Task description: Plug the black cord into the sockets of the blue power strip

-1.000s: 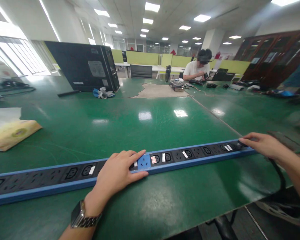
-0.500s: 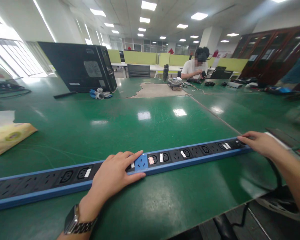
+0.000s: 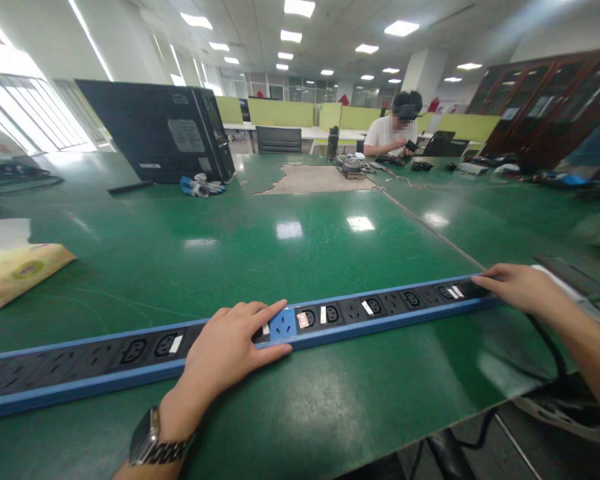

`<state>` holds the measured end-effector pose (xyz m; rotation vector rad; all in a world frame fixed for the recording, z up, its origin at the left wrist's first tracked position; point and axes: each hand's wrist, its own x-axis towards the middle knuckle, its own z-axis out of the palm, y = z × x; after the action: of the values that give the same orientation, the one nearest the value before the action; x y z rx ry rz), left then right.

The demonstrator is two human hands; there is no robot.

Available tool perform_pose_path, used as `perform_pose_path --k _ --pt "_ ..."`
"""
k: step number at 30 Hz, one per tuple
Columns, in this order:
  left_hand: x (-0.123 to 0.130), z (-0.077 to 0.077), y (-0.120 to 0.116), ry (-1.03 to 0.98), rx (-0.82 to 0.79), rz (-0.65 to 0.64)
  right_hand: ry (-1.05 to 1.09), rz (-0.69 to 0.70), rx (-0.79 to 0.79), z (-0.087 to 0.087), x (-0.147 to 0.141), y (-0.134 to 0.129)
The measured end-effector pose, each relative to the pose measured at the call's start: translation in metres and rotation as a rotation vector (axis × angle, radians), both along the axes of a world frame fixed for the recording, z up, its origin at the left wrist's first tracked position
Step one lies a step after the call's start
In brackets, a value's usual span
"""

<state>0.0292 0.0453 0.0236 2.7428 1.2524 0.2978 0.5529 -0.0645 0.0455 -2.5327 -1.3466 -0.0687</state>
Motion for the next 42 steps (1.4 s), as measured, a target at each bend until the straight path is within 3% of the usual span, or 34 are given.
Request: perform_pose_path --k 2,4,6,9,11,15,22,27,32,37,40,42 --pt "0.0 0.0 0.0 0.003 -0.011 0.005 -0.008 -0.104 -0.07 0.022 -0.012 0.001" --pt "0.0 0.001 0.0 0.009 -0.021 0.006 -0.003 -0.17 -0.034 0.042 -0.031 0.002" --pt "0.0 0.001 0.0 0.013 -0.025 0.007 0.13 -0.076 -0.037 0.053 -0.055 0.005" --pt "0.0 0.001 -0.001 0.006 -0.017 0.013 0.337 0.187 -0.134 0.049 -0.088 0.015" --pt "-0.001 0.0 -0.001 0.001 -0.013 0.012 0.313 0.255 -0.162 0.038 -0.1 0.023" --pt "-0.002 0.0 -0.001 0.004 -0.02 0.003 0.152 0.233 -0.156 0.02 -0.103 0.03" --pt "-0.001 0.001 -0.002 0.016 -0.031 0.005 -0.107 0.267 -0.17 0.004 -0.106 0.024" --pt "-0.002 -0.001 -0.001 0.014 -0.019 0.0 -0.134 0.227 -0.178 -0.001 -0.111 0.022" --pt "-0.001 -0.002 -0.001 -0.005 -0.009 -0.003 -0.14 0.208 -0.154 0.008 -0.111 0.021" --pt "0.0 0.0 -0.003 0.001 -0.021 -0.001 -0.005 0.164 0.08 0.044 -0.127 0.016" --pt "0.001 0.0 -0.003 0.014 -0.023 0.01 0.263 0.334 0.043 0.061 -0.164 0.023" --pt "0.0 0.001 -0.003 0.018 -0.024 0.009 0.346 0.472 -0.009 0.058 -0.196 0.035"
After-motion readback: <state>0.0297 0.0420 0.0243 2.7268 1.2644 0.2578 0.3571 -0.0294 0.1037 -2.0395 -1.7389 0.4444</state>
